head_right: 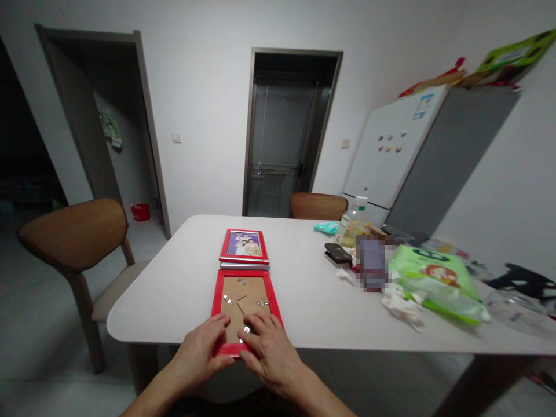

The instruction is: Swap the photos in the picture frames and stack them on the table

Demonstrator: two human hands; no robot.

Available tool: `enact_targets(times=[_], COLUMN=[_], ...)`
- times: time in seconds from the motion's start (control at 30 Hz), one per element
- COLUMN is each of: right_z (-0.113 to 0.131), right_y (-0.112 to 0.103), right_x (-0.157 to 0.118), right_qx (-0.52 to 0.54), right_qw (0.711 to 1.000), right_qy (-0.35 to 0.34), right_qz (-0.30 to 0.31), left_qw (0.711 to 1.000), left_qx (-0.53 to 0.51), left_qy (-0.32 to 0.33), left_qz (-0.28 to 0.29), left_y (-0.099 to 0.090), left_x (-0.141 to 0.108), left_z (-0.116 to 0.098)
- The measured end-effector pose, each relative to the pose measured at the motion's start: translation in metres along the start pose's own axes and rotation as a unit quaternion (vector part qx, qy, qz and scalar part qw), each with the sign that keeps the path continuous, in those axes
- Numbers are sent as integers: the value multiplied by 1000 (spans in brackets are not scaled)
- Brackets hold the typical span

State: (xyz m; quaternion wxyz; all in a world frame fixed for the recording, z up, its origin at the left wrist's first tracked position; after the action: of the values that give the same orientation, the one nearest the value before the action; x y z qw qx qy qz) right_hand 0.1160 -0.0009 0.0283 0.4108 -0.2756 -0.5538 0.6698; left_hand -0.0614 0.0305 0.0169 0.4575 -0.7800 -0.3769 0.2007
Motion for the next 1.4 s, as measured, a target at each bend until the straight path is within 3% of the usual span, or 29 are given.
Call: enact_targets(times=[0.37, 0.63, 0.8, 1.0, 1.27, 1.4], right_z=[-7, -6, -14, -15, -12, -16], right_y=[8, 4, 7, 15, 16, 16], right_x=[2, 4, 36, 84, 84, 86], right_qx=[-16, 31, 56, -20, -95, -61], right_qw=[1000, 999, 997, 998, 995, 998], right_qy=[-9, -13, 27, 49, -21, -24], right_qz=[8, -18, -36, -24, 32, 25], left_qw=[1000, 1000, 1000, 999, 999, 999], left_qx=[-13, -11, -16, -16, -26, -26], left_qy=[-12, -17, -25, -31, -33, -30], left_qz=[-1, 1, 7, 18, 20, 19], left_y=[3, -1, -2, -2, -6, -6], left_x=[3, 3, 3, 0, 0, -2], left_z=[6, 5, 4, 4, 3, 3])
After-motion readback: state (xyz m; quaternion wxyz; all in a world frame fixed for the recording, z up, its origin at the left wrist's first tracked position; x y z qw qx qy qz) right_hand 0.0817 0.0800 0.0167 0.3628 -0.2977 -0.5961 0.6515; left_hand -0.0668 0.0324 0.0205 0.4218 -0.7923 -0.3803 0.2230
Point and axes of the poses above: each hand's wrist, its own x-axis towards the middle knuckle, its own y-axis out of the palm, z = x × y, the point moved 1 cm from there along x, towards the middle knuckle, and after that the axes turned 9 degrees about z, right-handed, at the moved point
